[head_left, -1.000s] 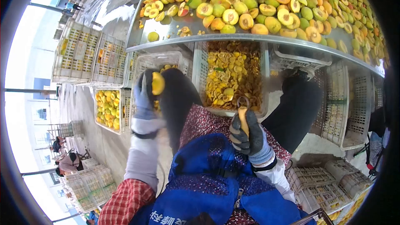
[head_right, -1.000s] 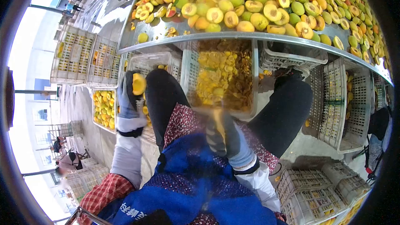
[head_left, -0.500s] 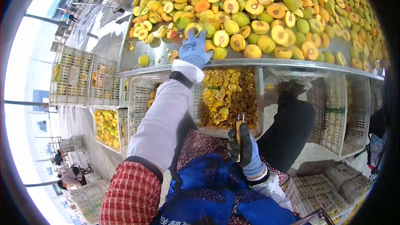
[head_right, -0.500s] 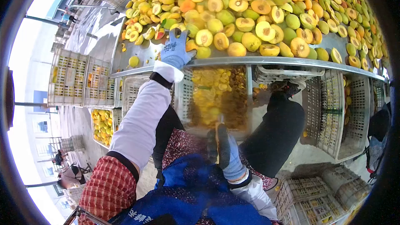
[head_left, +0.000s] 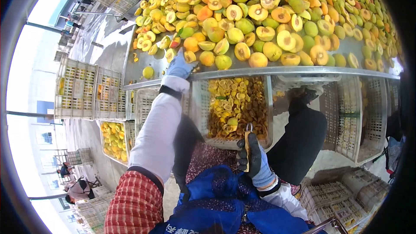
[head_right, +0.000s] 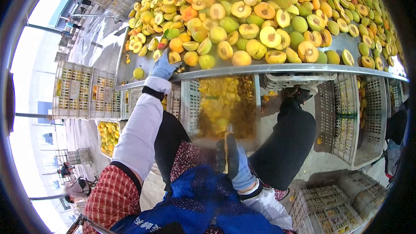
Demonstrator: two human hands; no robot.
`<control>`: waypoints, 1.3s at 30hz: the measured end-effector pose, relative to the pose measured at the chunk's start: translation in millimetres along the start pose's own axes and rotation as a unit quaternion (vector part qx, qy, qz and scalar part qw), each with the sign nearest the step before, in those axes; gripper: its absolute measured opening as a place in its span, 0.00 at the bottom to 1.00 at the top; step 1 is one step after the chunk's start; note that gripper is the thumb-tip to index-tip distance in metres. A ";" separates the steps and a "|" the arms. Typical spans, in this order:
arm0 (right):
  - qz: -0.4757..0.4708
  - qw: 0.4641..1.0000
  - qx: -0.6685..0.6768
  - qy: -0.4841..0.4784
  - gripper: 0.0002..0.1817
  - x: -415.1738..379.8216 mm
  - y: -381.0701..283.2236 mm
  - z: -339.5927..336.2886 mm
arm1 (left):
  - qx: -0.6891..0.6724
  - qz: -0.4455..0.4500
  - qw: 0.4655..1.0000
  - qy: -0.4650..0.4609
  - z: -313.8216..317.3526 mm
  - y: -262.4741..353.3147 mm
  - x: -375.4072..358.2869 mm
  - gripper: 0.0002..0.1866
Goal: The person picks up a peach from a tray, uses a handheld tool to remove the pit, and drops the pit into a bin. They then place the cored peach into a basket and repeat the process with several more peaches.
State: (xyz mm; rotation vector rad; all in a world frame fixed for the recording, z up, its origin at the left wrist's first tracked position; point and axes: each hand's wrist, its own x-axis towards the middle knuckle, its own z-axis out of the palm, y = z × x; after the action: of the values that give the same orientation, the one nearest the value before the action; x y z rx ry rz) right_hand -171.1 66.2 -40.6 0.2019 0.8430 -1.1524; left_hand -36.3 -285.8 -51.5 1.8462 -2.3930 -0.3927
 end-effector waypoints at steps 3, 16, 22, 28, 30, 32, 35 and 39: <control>0.006 1.000 0.007 0.000 0.24 6.6 -3.9 4.0 | 0.005 0.009 1.000 0.026 27.7 -33.6 50.9 0.40; -0.293 0.903 -0.314 0.038 0.11 15.2 8.5 19.4 | -0.641 -0.003 0.764 -0.071 -8.8 84.7 -191.8 0.20; -0.490 0.661 -0.561 0.092 0.19 -14.5 -6.7 34.7 | -0.595 0.065 0.801 -0.001 -19.7 98.6 -237.0 0.14; -0.439 0.667 -0.597 0.075 0.13 -36.6 -8.5 36.5 | -0.667 0.002 0.744 -0.039 -19.3 106.7 -254.8 0.10; -0.439 0.651 -0.615 0.072 0.13 -40.4 -4.5 35.4 | -0.657 0.020 0.753 -0.019 -15.3 108.3 -258.1 0.10; -0.437 0.636 -0.632 0.068 0.12 -44.1 -0.2 35.4 | -0.623 0.037 0.781 -0.023 -21.8 106.5 -261.2 0.11; -0.466 0.648 -0.598 0.069 0.13 -46.3 4.5 35.1 | -0.634 0.056 0.767 -0.082 -24.2 107.1 -263.1 0.15; -0.466 0.675 -0.570 0.052 0.19 -43.9 8.0 29.5 | -0.665 0.061 0.742 -0.063 -25.9 110.2 -269.8 0.17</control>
State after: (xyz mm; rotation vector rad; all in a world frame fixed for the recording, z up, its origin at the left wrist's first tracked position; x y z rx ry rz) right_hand -156.3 85.2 7.3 -1.3795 1.7117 -1.2821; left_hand -62.6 -4.4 24.0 0.9165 -1.3604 -1.6528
